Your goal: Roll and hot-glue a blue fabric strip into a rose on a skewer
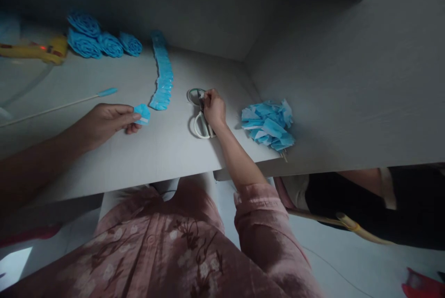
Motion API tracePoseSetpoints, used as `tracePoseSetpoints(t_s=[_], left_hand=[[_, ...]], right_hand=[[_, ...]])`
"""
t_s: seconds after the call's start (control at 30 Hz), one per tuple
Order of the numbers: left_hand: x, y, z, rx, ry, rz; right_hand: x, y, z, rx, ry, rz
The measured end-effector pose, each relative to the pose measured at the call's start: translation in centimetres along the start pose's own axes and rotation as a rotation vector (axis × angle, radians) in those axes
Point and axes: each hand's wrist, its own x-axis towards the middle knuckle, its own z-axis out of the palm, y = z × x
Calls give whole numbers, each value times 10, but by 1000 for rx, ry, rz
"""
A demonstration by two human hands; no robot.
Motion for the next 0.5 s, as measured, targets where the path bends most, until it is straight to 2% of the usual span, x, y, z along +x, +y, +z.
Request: tracePoseSetpoints(t_s=[0.1,0.23,0.37,0.43,0.5], left_hand=[[-5,6,5,64,-79,30],[-13,22,21,184,-283,141],[-6,33,57,238,-511,367],[5,32,78,288,-537,473],[17,25,97,380,-488,560]], right_hand=[[-9,-7,2,-50,-37,-47],[-17,-12,3,-110,-97,-74],[-20,-15,0,-194,-149,-78],[-20,-16,1,-206,-158,-62],[-19,-16,2,-197,-168,-59]])
